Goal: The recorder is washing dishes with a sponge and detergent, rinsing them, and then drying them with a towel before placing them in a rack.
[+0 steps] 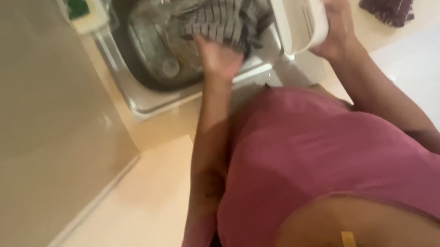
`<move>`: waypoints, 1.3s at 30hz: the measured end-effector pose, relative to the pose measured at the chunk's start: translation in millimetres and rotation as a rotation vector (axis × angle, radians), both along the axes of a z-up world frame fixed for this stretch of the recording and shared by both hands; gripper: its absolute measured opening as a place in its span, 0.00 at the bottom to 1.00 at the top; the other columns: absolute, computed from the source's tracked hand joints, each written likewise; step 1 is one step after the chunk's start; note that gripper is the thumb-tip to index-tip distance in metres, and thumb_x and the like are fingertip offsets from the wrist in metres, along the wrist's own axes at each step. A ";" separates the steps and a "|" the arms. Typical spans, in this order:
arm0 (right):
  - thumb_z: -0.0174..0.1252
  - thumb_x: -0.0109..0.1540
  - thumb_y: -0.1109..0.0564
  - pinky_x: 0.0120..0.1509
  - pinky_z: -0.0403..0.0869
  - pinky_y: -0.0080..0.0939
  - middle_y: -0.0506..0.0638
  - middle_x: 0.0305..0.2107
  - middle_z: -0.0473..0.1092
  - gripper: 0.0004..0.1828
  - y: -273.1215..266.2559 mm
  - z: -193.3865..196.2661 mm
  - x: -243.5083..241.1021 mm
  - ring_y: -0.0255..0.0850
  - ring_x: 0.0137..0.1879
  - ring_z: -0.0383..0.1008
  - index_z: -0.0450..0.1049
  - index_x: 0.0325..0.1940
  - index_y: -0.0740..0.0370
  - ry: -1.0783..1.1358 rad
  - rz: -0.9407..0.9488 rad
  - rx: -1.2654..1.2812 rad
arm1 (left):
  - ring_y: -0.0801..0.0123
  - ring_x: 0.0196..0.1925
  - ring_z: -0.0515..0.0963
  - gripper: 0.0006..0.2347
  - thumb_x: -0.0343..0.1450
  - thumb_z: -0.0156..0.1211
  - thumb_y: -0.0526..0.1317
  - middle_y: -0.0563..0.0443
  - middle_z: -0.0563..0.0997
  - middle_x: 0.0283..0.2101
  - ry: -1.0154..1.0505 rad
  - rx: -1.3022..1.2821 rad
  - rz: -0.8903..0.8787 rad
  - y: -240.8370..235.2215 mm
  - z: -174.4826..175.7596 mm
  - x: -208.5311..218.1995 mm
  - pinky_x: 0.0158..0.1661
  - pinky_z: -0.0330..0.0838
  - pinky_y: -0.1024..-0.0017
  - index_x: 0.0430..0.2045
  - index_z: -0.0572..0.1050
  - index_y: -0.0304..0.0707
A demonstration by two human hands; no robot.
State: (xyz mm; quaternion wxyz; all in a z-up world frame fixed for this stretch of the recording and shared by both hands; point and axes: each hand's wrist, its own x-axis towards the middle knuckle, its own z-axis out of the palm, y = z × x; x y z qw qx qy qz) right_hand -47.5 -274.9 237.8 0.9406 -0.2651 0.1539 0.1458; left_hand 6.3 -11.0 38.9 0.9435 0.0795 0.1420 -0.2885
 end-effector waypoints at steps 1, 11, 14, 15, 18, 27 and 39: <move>0.52 0.64 0.42 0.64 0.77 0.53 0.59 0.56 0.75 0.35 -2.0 -3.4 -1.5 0.53 0.58 0.78 0.70 0.69 0.66 0.010 -0.023 0.030 | 0.50 0.56 0.78 0.30 0.73 0.50 0.63 0.44 0.80 0.56 0.054 -0.005 -0.030 -5.4 54.2 0.8 0.57 0.68 0.52 0.59 0.69 0.37; 0.51 0.66 0.42 0.66 0.74 0.49 0.58 0.59 0.72 0.35 -8.8 -2.1 -11.9 0.50 0.60 0.75 0.66 0.72 0.67 -0.025 -0.082 -0.015 | 0.53 0.62 0.76 0.43 0.62 0.51 0.74 0.41 0.76 0.60 -0.111 -0.211 -0.131 -4.6 146.4 -5.6 0.63 0.70 0.55 0.59 0.69 0.33; 0.51 0.65 0.41 0.67 0.74 0.52 0.58 0.57 0.72 0.36 -3.9 5.8 -9.5 0.51 0.60 0.75 0.67 0.70 0.68 -0.033 -0.056 -0.064 | 0.54 0.58 0.79 0.33 0.73 0.53 0.67 0.41 0.79 0.56 -0.112 -0.227 -0.058 3.2 107.8 -7.8 0.58 0.75 0.57 0.57 0.73 0.33; 0.51 0.65 0.41 0.67 0.74 0.52 0.58 0.57 0.72 0.36 -5.1 0.7 -9.6 0.51 0.60 0.75 0.67 0.70 0.68 -0.039 -0.063 -0.064 | 0.54 0.58 0.79 0.33 0.73 0.53 0.67 0.41 0.79 0.56 -0.118 -0.227 -0.066 3.3 94.4 -9.6 0.58 0.75 0.57 0.57 0.73 0.33; 0.52 0.65 0.43 0.66 0.73 0.51 0.57 0.57 0.72 0.35 -9.6 -14.9 -14.5 0.51 0.59 0.75 0.66 0.70 0.68 0.020 -0.053 -0.026 | 0.58 0.61 0.78 0.20 0.75 0.58 0.49 0.48 0.79 0.58 0.092 0.112 0.012 6.2 62.3 -24.4 0.61 0.73 0.57 0.58 0.73 0.39; 0.51 0.59 0.48 0.69 0.74 0.47 0.53 0.58 0.72 0.35 7.8 -1.0 -7.9 0.47 0.62 0.74 0.65 0.70 0.60 -0.026 -0.115 -0.167 | 0.59 0.60 0.77 0.25 0.74 0.61 0.53 0.43 0.79 0.54 -0.327 -0.304 -0.500 -1.7 201.3 -30.1 0.64 0.70 0.62 0.56 0.71 0.31; 0.55 0.70 0.49 0.52 0.71 0.33 0.47 0.47 0.65 0.19 31.2 62.4 -11.7 0.35 0.52 0.69 0.61 0.62 0.54 -0.313 0.059 -0.794 | 0.64 0.49 0.82 0.09 0.77 0.50 0.33 0.44 0.80 0.47 -1.268 1.203 -0.692 -30.3 233.4 -34.2 0.51 0.79 0.68 0.50 0.72 0.31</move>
